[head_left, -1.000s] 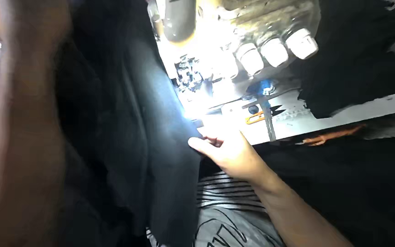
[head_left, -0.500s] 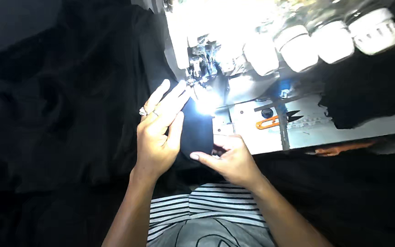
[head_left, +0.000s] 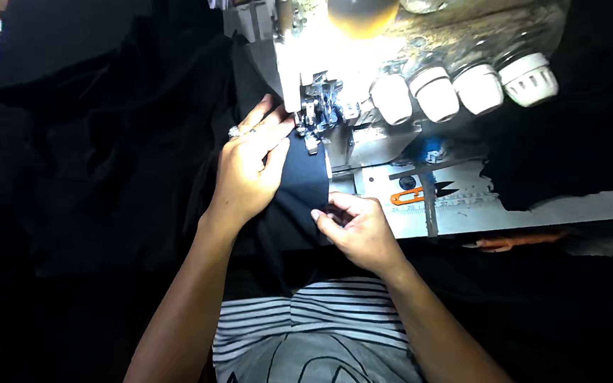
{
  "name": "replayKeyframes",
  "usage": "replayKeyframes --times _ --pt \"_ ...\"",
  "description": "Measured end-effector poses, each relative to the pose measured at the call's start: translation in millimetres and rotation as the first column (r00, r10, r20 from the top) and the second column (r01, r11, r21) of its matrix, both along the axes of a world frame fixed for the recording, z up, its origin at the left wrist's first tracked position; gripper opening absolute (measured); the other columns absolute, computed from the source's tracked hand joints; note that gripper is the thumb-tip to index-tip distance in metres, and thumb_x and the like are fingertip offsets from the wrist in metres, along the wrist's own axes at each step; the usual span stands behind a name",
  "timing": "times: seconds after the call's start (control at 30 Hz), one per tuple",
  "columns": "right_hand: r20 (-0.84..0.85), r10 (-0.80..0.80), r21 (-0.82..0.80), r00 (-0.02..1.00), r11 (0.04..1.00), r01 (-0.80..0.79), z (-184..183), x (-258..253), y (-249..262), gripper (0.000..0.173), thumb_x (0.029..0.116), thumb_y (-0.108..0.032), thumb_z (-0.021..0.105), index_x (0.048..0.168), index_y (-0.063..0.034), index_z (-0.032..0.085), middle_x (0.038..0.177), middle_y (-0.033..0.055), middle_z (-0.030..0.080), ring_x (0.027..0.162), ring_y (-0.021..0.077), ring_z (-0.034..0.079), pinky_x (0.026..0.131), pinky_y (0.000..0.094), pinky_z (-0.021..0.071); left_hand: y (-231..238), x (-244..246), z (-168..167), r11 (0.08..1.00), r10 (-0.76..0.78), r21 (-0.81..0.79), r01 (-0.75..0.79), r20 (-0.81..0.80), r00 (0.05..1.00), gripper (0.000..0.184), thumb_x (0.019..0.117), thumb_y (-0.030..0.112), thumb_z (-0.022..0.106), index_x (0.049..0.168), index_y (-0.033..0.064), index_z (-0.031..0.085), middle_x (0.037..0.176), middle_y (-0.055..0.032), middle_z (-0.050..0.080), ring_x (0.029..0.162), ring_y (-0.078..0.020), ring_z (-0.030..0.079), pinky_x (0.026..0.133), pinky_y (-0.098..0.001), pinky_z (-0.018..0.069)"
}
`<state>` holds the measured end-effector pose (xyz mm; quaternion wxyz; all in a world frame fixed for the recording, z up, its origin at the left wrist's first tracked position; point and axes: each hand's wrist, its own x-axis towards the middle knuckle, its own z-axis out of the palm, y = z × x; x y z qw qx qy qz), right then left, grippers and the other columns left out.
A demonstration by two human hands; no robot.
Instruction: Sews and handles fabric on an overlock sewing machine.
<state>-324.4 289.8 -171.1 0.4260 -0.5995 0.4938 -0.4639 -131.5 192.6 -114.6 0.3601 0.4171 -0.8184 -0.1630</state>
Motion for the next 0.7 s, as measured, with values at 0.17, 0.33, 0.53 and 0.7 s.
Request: replayKeyframes --times 0.17,0.33,0.53,0.7 --pt "-0.052 -0.101 0.113 0.994 0.988 0.106 25.5 -0.6 30.2 0.029 0.0869 -0.006 0.066 0.116 -0.0092 0.070 0.090 -0.0037 0.076 0.074 0.0028 0.071 0.067 0.0209 0.0609 46.5 72.0 52.6 0.987 0.118 -0.097 -0.128 -0.103 0.988 0.033 0.1073 0.007 0.046 0.135 0.0006 0.064 0.138 -0.0083 0.067 0.131 -0.0197 0.061 0.114 -0.0451 0.0474" --pt "0.124 -0.097 0.197 0.988 0.978 0.071 17.9 -1.8 22.5 0.039 0.0918 -0.023 0.075 0.125 -0.0122 0.058 0.092 -0.0008 0.074 0.077 0.0107 0.071 0.070 0.0295 0.0618 115.2 134.4 28.9 0.911 0.398 0.179 -0.372 -0.146 0.906 0.034 0.1071 0.012 0.051 0.139 0.0031 0.055 0.109 -0.0057 0.072 0.093 -0.0105 0.070 0.084 -0.0300 0.0584" --pt "-0.311 -0.299 -0.085 0.902 0.954 0.287 18.3 -1.6 34.6 0.040 0.0785 -0.017 0.090 0.105 -0.0114 0.060 0.088 0.0003 0.070 0.074 0.0099 0.070 0.067 0.0325 0.0615 125.3 96.9 -35.0 0.830 0.501 0.222 -0.512 0.109 0.859 0.040 0.0936 0.017 0.074 0.131 0.0082 0.062 0.131 -0.0144 0.060 0.106 -0.0267 0.066 0.084 -0.0466 0.0592" --pt "-0.029 0.010 -0.009 1.000 1.000 -0.010 34.6 -16.5 34.1 0.032 0.0859 -0.004 0.077 0.112 -0.0105 0.058 0.082 -0.0019 0.070 0.067 0.0075 0.067 0.059 0.0242 0.0594 108.1 116.1 -62.4 0.838 0.519 0.204 -0.506 -0.008 0.855 0.025 0.1042 0.025 0.061 0.112 0.0032 0.071 0.103 -0.0114 0.073 0.089 -0.0192 0.072 0.082 -0.0415 0.0603"
